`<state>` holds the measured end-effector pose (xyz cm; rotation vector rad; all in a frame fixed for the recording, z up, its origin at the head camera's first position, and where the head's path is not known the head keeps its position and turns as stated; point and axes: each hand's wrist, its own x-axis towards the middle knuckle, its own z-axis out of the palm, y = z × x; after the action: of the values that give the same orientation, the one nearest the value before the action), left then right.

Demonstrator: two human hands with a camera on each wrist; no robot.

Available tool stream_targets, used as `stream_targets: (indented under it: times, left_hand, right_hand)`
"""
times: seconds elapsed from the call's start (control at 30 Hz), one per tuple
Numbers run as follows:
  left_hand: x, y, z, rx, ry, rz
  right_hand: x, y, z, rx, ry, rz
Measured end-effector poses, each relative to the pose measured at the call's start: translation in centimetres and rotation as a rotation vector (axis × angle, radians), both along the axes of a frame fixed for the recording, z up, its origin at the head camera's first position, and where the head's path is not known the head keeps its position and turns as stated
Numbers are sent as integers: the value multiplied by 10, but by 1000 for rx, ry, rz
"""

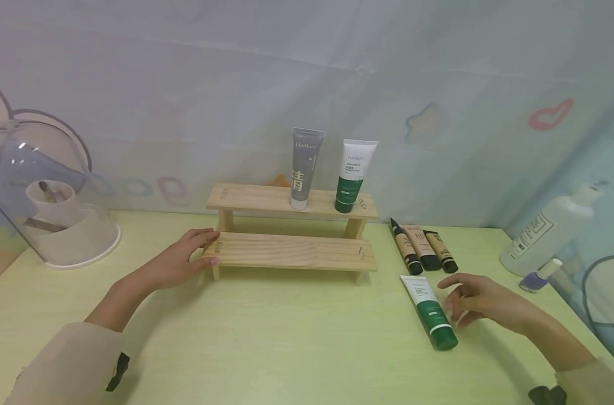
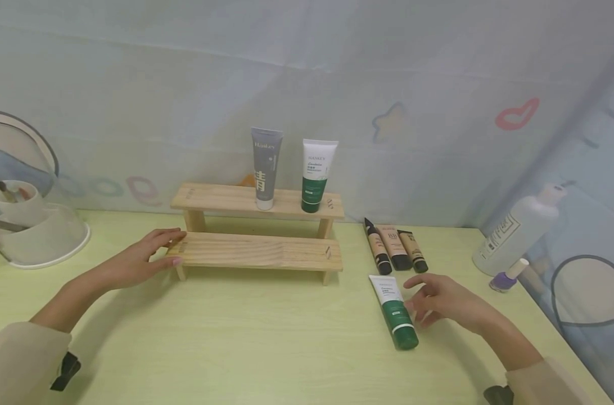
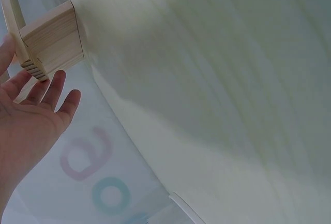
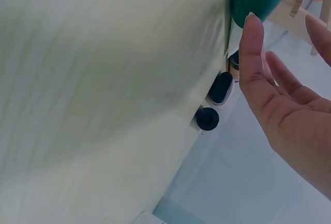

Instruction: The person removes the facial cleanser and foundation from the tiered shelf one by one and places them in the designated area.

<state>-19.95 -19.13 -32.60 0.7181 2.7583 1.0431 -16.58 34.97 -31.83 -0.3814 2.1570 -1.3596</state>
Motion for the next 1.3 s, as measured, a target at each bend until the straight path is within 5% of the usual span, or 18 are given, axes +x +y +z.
stream_targets:
  times: [1.3]
  left_hand:
    - [0, 0, -1, 7, -5, 2]
  right_hand:
    - [-38, -74, 26, 153, 203, 23]
